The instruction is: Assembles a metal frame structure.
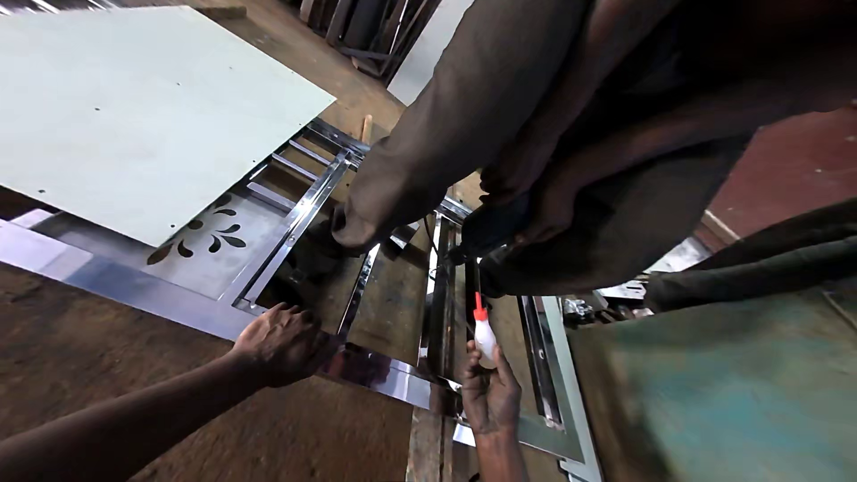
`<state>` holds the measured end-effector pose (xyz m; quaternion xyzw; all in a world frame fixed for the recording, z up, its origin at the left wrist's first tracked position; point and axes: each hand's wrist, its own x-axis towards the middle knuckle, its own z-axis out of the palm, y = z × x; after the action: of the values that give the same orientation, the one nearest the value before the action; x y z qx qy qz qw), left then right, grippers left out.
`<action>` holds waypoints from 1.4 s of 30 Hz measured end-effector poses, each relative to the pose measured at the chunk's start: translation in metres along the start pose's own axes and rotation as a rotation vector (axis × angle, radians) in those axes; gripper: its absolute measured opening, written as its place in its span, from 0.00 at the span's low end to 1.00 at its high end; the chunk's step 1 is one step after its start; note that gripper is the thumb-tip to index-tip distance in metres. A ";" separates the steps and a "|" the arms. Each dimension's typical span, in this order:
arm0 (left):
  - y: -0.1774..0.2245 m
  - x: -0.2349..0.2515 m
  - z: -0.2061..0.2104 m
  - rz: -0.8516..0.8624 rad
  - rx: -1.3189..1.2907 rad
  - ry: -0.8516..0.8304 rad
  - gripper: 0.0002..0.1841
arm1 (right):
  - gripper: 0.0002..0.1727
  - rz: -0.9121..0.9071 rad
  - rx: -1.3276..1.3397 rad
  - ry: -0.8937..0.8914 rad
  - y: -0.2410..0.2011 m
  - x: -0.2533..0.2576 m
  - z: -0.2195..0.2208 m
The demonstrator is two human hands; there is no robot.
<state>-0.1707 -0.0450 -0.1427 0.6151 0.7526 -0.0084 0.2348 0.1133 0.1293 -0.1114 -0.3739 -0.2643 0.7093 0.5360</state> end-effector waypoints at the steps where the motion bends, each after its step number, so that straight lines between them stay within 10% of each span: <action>1: 0.000 0.000 0.000 -0.002 0.004 0.002 0.46 | 0.17 -0.002 0.014 0.007 0.000 -0.002 0.001; 33: -0.002 -0.003 -0.001 -0.017 -0.042 0.001 0.43 | 0.21 0.189 0.267 -0.145 -0.012 -0.123 0.066; 42: -0.010 -0.034 -0.013 0.055 -0.300 0.394 0.35 | 0.22 0.196 0.219 -0.380 -0.021 -0.149 0.088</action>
<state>-0.1796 -0.0746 -0.1218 0.5832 0.7597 0.2299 0.1727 0.0756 -0.0051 -0.0072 -0.1970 -0.2445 0.8400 0.4425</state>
